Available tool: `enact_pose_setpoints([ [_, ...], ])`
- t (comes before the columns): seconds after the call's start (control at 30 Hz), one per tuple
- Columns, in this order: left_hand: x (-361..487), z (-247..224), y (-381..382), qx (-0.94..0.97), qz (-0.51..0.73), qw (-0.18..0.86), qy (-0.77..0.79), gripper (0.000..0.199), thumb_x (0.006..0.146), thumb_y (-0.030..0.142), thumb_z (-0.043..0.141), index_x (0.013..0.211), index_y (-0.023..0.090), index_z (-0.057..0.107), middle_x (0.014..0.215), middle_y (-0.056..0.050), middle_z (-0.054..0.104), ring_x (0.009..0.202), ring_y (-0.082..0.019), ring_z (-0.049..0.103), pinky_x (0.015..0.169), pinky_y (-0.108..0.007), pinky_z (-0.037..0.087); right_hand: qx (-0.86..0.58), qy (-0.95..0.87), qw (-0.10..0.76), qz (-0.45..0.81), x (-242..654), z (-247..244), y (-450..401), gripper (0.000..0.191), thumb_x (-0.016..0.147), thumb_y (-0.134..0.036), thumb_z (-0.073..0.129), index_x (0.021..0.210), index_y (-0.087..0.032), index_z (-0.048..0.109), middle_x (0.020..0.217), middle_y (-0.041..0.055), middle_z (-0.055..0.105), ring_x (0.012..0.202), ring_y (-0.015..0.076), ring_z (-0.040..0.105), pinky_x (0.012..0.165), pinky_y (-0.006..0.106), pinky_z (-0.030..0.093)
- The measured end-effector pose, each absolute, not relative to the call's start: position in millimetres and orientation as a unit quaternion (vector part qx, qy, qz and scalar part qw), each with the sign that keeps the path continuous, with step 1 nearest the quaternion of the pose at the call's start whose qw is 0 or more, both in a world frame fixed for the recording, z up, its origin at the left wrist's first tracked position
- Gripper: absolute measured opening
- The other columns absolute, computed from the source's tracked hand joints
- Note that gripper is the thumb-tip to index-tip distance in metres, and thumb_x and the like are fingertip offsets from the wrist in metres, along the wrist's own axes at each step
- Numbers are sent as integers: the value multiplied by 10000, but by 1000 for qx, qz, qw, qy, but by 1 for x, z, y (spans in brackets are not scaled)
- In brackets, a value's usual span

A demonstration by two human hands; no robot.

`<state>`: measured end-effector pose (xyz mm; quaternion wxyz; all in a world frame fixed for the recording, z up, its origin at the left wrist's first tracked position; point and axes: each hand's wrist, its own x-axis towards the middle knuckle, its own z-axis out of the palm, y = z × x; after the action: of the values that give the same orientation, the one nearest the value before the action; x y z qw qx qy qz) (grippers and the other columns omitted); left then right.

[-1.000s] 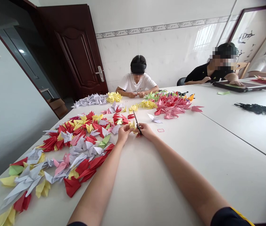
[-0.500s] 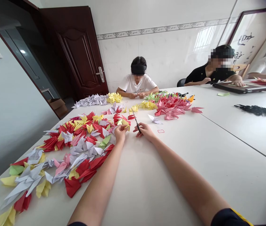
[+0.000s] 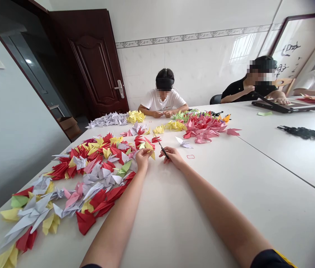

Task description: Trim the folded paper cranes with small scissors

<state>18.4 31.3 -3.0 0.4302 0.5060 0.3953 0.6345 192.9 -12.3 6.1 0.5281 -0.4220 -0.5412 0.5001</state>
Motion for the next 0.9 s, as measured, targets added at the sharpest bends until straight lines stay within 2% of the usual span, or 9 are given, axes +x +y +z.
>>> enact_pose_setpoints([
  [0.3, 17, -11, 37, 539, 620, 379, 425, 284, 682, 416, 742, 803, 162, 704, 819, -61, 706, 790, -198, 635, 757, -309, 491, -411, -554, 525, 498, 194, 6, -12, 285, 741, -448, 706, 847, -188, 660, 840, 36, 726, 437, 69, 523, 418, 195, 368],
  [0.57, 16, -6, 33, 573, 598, 348, 439, 249, 716, 417, 701, 751, 172, 669, 710, -32, 649, 668, -172, 579, 677, -289, 457, -392, -577, 490, 523, 200, 5, -10, 256, 716, -406, 684, 825, -176, 700, 818, 33, 718, 421, 59, 475, 400, 203, 302],
  [0.73, 14, -9, 37, 547, 613, 349, 451, 272, 691, 432, 714, 760, 175, 657, 676, -20, 618, 636, -161, 556, 641, -274, 450, -418, -580, 465, 523, 200, 1, -7, 298, 695, -444, 717, 816, -172, 724, 719, 21, 687, 430, 68, 472, 410, 203, 334],
  [0.9, 14, -11, 41, 532, 626, 363, 439, 268, 659, 387, 750, 802, 180, 658, 751, -39, 658, 724, -188, 613, 694, -288, 484, -455, -605, 439, 484, 195, 3, -11, 307, 668, -470, 761, 687, -170, 696, 597, -2, 613, 437, 72, 443, 415, 206, 350],
])
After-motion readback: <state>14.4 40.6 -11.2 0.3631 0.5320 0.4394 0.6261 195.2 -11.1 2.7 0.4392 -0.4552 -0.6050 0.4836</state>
